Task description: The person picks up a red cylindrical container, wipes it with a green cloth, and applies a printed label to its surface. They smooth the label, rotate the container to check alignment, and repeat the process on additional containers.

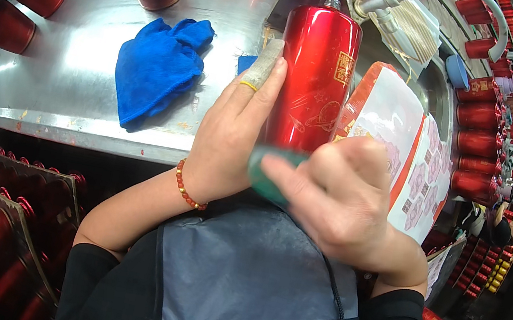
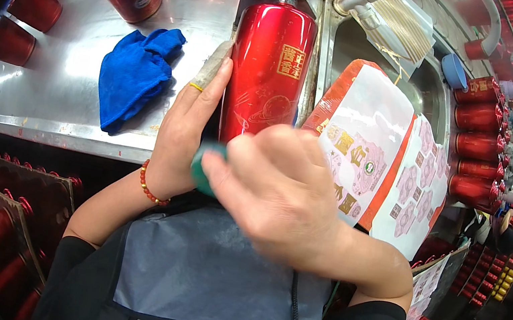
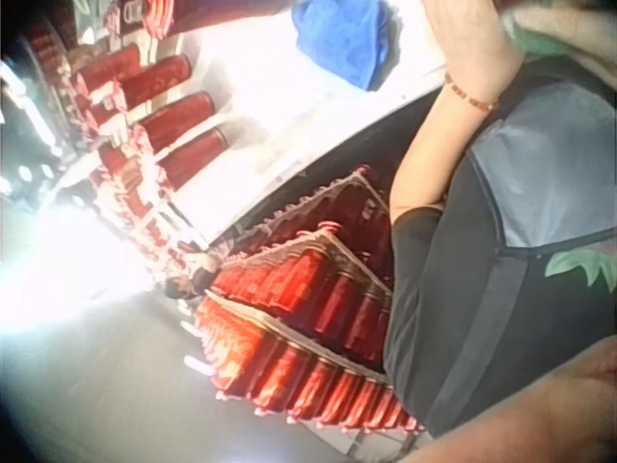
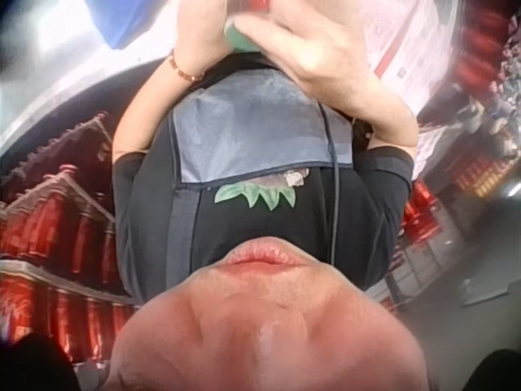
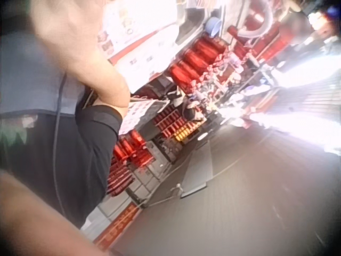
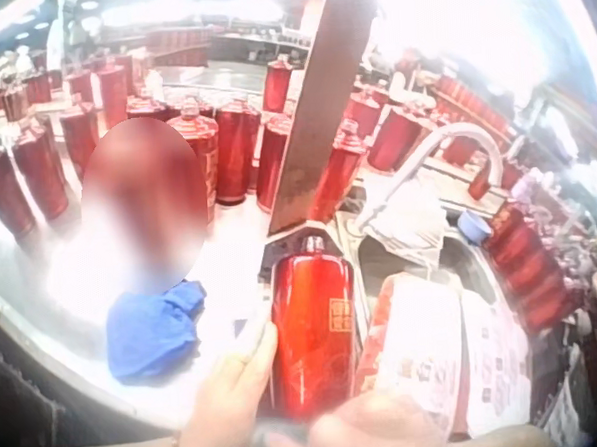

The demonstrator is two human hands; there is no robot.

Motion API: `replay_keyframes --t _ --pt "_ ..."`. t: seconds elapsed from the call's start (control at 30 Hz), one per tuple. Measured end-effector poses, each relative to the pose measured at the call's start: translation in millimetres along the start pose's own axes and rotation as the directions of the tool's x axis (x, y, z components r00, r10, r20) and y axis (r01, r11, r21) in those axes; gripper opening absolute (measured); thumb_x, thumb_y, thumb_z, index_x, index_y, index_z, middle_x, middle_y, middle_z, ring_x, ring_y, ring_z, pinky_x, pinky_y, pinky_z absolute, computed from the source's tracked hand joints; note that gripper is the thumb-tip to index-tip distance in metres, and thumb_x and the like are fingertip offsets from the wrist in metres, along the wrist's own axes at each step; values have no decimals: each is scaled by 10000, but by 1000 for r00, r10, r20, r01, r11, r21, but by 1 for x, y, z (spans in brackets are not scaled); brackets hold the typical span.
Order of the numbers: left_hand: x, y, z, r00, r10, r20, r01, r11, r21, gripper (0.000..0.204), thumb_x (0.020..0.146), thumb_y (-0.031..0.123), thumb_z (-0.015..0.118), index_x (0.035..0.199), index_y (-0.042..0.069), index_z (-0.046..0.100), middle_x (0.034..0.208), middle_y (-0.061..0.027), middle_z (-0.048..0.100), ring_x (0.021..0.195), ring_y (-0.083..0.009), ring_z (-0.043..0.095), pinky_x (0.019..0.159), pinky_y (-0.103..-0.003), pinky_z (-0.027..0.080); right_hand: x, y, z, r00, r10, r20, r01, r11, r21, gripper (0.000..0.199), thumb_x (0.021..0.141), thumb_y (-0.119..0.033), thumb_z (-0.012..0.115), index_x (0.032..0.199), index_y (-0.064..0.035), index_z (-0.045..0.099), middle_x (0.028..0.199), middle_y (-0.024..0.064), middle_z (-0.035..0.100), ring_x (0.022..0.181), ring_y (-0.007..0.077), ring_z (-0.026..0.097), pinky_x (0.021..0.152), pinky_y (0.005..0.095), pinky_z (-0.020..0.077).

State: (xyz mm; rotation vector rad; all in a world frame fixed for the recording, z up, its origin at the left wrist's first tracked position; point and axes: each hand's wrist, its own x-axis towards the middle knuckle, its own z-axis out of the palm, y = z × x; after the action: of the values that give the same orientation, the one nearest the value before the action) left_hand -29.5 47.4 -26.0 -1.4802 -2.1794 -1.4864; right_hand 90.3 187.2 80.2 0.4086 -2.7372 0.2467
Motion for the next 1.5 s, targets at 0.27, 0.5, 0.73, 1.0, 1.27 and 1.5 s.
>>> replay_keyframes --t 0.27,0.5,0.73,1.0,1.27,1.5 --pt "-1 0 -6 992 -97 75 104 991 -85 1156 687 256 934 1600 -42 290 1432 -281 531 1240 -418 577 1037 -444 482 2 51 -2 987 29 -157 -33 999 -24 299 746 -92 782 1040 -140 806 832 -8 612 758 199 546 686 352 438" --pt "-5 -11 -14 981 -117 157 140 980 -144 1172 703 239 929 1612 -42 244 1542 -279 444 1363 -409 515 1129 -441 427 -5 64 -4 947 244 -210 -172 935 309 395 690 24 799 1049 -140 822 796 20 634 734 195 584 672 333 472" --pt "-5 -18 -13 985 -68 156 90 986 -143 1204 685 259 954 1611 -45 247 1542 -268 445 1397 -394 493 1153 -437 411 -49 28 4 980 179 -82 -130 900 416 305 701 -40 822 987 -146 837 873 -9 622 850 191 566 753 329 478" --pt "-3 -19 -14 985 -56 166 79 987 -138 1207 677 278 955 1604 -57 257 1511 -249 486 1353 -367 526 1143 -430 406 -53 18 9 982 187 -31 -157 893 422 351 657 -123 852 996 -212 837 820 -56 614 859 183 530 825 329 409" --pt "0 -19 -12 988 -54 144 78 982 -170 1184 686 275 945 1604 -47 271 1544 -270 457 1405 -378 498 1148 -431 407 -29 45 17 849 440 -292 -354 885 304 351 758 1 805 1093 -102 803 873 9 651 784 174 572 723 292 477" --pt "-2 -8 -8 1000 11 19 -10 998 -56 1121 662 257 943 1572 -44 363 1555 -275 438 1402 -432 473 1153 -479 387 -10 51 -9 868 493 58 -450 732 511 276 790 4 821 1054 -73 801 803 28 578 747 133 538 699 279 462"
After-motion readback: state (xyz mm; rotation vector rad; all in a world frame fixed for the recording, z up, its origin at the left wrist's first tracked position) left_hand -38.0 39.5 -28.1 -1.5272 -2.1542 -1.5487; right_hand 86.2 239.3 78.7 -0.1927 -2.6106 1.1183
